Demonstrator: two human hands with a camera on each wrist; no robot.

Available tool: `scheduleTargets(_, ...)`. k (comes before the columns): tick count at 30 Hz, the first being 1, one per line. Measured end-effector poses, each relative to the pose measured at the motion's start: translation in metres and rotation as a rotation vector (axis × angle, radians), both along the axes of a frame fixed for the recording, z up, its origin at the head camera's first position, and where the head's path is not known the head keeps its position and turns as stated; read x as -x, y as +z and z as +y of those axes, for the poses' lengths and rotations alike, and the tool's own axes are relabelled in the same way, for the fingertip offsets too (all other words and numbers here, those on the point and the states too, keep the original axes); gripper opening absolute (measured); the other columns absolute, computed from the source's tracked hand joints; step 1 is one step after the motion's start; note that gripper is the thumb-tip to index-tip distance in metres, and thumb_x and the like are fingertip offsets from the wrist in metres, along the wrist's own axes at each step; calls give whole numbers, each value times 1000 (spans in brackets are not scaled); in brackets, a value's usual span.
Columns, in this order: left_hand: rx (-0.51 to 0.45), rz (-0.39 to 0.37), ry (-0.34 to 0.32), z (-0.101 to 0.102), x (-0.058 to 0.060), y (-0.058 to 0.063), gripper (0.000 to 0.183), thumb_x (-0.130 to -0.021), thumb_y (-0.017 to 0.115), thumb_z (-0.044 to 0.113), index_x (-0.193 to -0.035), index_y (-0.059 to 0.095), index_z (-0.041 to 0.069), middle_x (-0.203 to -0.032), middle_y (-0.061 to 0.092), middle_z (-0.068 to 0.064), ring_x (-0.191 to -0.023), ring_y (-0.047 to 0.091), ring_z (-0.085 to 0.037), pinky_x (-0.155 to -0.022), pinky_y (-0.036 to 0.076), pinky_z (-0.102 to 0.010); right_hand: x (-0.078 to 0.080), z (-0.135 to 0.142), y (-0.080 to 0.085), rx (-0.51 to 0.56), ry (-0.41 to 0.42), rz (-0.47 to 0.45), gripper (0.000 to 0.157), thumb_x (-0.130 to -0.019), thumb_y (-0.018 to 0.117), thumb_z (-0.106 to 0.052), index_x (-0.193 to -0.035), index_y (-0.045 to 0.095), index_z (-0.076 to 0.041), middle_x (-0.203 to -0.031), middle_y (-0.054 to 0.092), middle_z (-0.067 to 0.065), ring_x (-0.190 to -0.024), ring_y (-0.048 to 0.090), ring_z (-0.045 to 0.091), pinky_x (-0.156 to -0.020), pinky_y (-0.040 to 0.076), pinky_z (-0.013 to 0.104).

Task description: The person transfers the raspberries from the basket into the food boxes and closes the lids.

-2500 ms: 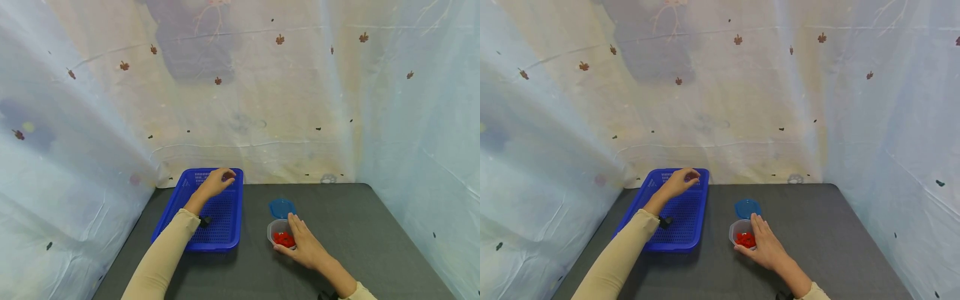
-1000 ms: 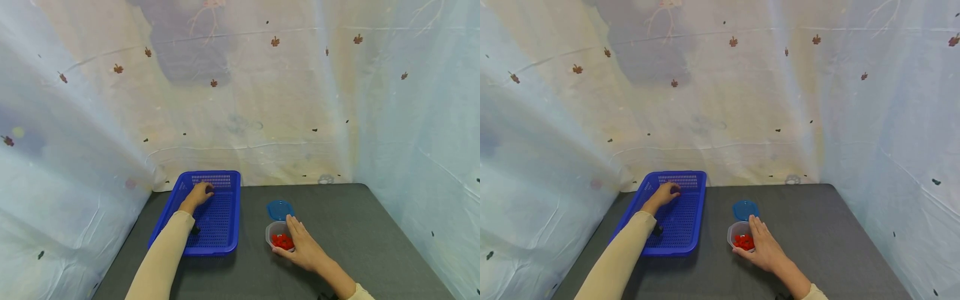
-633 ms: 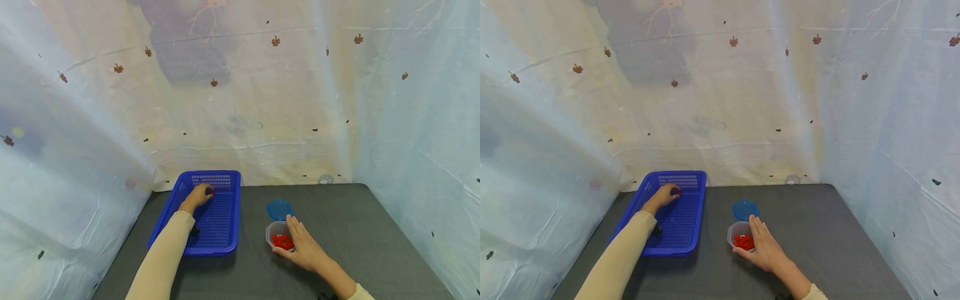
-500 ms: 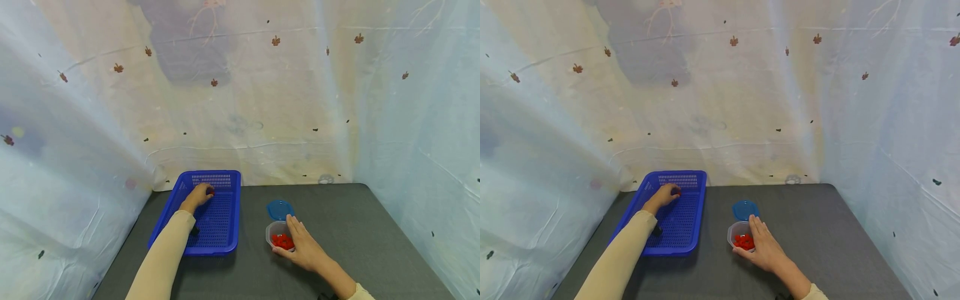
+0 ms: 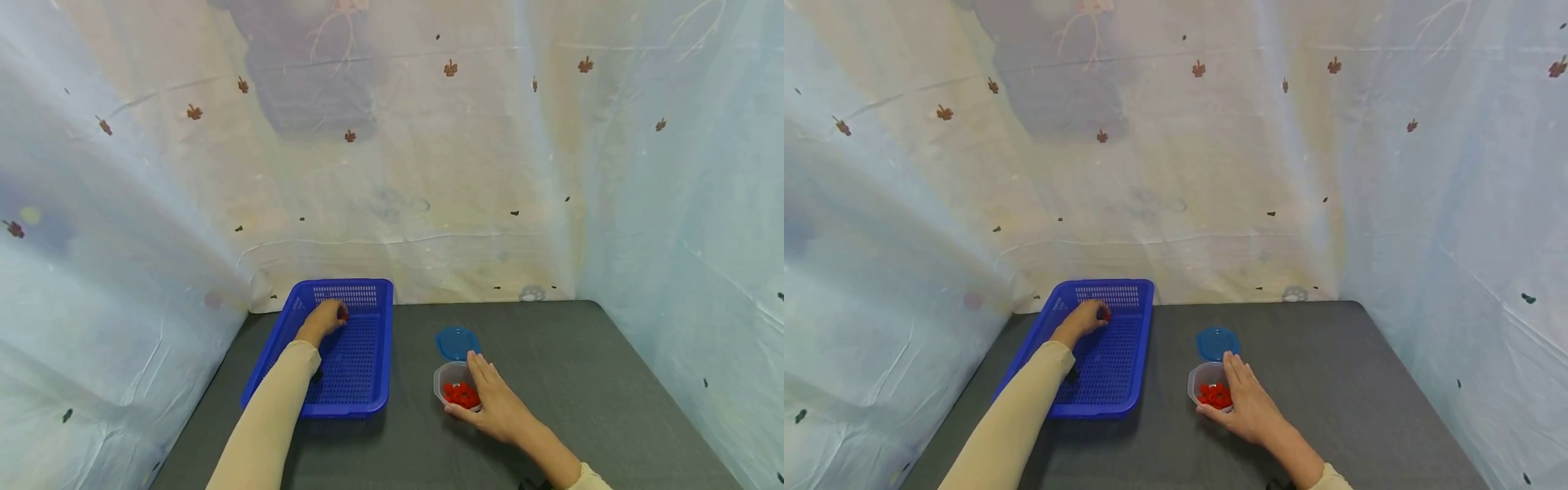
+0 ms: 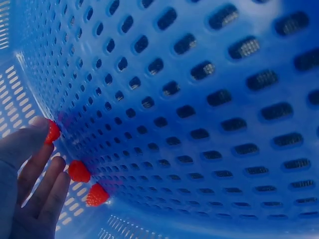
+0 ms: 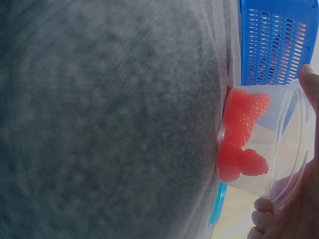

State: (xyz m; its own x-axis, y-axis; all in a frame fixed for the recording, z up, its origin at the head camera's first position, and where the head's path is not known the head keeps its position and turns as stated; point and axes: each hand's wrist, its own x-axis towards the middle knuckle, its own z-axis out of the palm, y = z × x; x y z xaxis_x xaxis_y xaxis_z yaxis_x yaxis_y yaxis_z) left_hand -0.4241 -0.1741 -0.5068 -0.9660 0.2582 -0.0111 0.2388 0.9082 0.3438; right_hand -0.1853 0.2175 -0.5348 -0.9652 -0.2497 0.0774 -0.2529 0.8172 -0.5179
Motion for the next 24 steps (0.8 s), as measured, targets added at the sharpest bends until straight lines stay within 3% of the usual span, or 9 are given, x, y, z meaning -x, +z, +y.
scheduleTargets(14, 33, 23, 2, 4, 0, 1, 17, -95, 81, 2, -110, 73, 3, -109, 73, -13, -107, 70, -31, -100, 55, -50, -1, 2, 0, -1, 2, -4, 122, -91, 66, -80, -170, 17, -1, -177, 18, 21, -163, 19, 44, -128, 21, 63)
scheduleTargets(24, -5, 3, 9, 3, 4, -3, 10, -96, 80, 5, -103, 73, 4, -101, 73, -10, -95, 69, -27, -92, 57, -48, 0, 1, 2, 8, -5, -9, 123, -90, 65, -81, -171, 17, -2, -177, 18, 21, -162, 19, 46, -127, 23, 64)
